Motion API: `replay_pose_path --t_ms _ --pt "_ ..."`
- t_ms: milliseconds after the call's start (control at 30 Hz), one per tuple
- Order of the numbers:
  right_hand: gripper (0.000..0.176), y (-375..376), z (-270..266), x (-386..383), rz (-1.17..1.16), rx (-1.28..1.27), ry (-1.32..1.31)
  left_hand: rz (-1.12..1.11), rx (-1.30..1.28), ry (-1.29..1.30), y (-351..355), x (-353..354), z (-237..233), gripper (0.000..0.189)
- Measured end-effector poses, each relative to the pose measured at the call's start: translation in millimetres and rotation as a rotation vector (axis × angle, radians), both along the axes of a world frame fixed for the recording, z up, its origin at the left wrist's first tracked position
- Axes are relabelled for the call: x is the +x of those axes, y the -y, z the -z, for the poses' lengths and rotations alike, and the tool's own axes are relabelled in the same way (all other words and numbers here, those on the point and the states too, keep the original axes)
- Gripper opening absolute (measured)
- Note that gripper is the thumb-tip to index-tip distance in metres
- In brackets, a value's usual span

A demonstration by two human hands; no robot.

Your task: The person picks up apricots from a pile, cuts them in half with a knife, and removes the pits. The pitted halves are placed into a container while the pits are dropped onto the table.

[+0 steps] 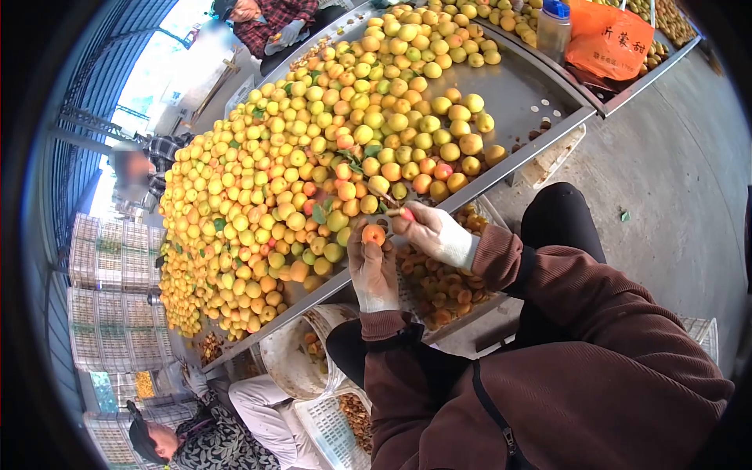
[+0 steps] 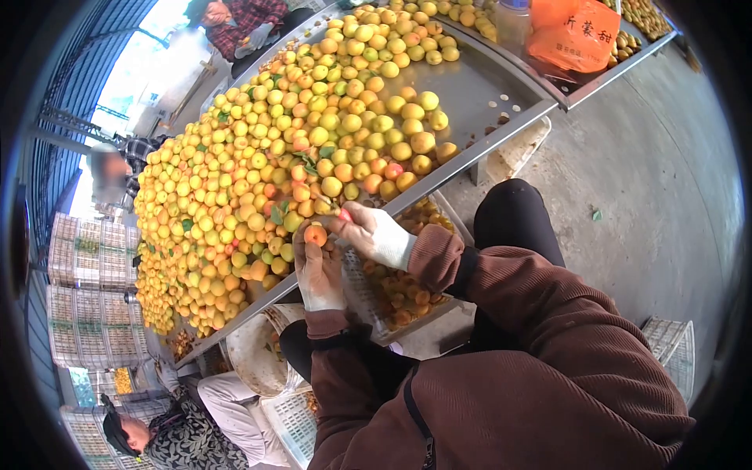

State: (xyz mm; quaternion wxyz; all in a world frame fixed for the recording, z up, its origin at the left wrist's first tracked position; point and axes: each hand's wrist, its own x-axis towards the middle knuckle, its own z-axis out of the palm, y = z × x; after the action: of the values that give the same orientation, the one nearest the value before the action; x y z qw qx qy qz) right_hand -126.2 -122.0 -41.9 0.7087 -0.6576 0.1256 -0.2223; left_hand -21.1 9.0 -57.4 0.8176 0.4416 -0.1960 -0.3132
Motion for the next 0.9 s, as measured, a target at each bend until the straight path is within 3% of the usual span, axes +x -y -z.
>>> replay_pose_path --t_ms 100,233,333,567,667,767,833,900 --pt "0.046 -10.7 -0.3 -1.0 -0.104 0.006 -0.023 0.029 -0.073 -0.047 0.6 -2.0 -6.5 0.053" --pt "0.047 -15.9 -3.1 -3.7 -0.081 -0.15 0.116 0.023 -0.094 -0.071 1.8 1.8 2.4 0.049" --pt "0.05 -13.6 -2.9 -1.3 -0.09 -0.111 0.016 0.0 -0.081 -0.057 4.2 -8.5 -10.9 0.045" --pt "0.05 -14.4 12.0 3.5 -0.052 -0.09 0.057 0.025 -0.041 -0.067 1.6 -6.3 -10.3 0.037" --pt "0.052 -14.9 8.2 3.7 -0.093 -0.021 -0.03 0.018 -0.065 -0.056 2.1 -7.1 -9.2 0.037" --pt "0.051 -21.6 16.6 9.6 -0.031 0.011 0.048 0.016 -0.071 -0.05 1.5 -7.0 -10.5 0.04" --pt "0.051 -25.1 19.0 12.2 -0.05 0.222 0.128 0.002 -0.044 -0.055 0.3 -7.0 -11.5 0.042" --pt "0.051 -24.1 18.7 12.5 -0.061 0.212 0.141 -0.012 -0.016 -0.061 -0.6 -6.1 -9.7 0.043"
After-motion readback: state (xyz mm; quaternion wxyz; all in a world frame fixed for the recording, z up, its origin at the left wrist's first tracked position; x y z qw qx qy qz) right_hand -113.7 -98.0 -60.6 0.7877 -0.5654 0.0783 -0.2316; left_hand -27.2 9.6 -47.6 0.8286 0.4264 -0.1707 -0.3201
